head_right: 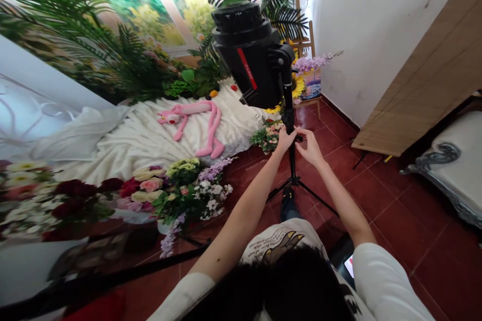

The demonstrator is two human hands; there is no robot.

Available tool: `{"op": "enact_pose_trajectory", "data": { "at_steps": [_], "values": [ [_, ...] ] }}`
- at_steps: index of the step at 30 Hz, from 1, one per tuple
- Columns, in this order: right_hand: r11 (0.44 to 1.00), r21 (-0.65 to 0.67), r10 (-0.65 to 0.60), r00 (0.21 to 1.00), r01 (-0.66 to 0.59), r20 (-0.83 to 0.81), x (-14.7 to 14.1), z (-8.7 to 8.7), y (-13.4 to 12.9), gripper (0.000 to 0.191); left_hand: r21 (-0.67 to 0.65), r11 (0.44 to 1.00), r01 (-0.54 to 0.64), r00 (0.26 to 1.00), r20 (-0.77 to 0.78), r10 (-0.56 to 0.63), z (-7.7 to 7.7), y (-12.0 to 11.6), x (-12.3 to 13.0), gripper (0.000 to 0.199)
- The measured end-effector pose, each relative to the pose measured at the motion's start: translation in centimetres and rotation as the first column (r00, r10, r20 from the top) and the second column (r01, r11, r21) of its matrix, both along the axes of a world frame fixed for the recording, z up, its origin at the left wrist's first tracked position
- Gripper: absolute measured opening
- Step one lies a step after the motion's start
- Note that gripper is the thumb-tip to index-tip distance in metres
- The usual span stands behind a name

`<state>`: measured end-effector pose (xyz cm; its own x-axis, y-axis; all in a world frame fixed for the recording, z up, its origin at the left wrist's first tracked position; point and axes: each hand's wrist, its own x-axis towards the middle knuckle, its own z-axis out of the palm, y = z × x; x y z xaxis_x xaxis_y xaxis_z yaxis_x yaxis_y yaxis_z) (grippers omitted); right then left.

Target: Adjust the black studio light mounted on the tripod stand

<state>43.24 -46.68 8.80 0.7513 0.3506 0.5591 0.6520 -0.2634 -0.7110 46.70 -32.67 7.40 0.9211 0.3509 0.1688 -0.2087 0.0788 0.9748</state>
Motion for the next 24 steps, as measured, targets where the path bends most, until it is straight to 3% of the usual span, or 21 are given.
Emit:
{"op": "enact_pose_trajectory", "data": {
  "at_steps": [5,12,17,22,24],
  "values": [
    [0.996,0.0,-0.094,0.993,0.095,-0.078,0.3,-1.1,0.2,0.035,0.01,0.999,0.049,0.998,0.044,-0.049,-0.5,0.1,0.4,0.029],
    [0.944,0.195,-0.176,0.907,0.265,-0.384,1.1,-1.9,1.5,0.028,0.01,1.0,0.025,1.0,0.01,-0.025,-0.4,0.2,0.4,0.033],
    [0.854,0.336,-0.04,0.695,0.396,-0.717,1.9,-1.0,2.9,0.018,0.007,1.0,0.005,1.0,0.006,-0.005,-0.4,0.2,0.5,0.039],
    [0.814,0.443,0.281,0.411,0.377,-0.867,2.1,-0.3,3.2,0.022,0.017,1.0,-0.018,1.0,0.012,0.018,-0.3,0.1,0.5,0.038],
    [0.821,0.436,0.268,0.425,0.368,-0.864,1.8,-0.7,3.0,0.022,0.002,1.0,-0.014,1.0,0.011,0.014,-0.2,0.1,0.4,0.037]
  ]
}}
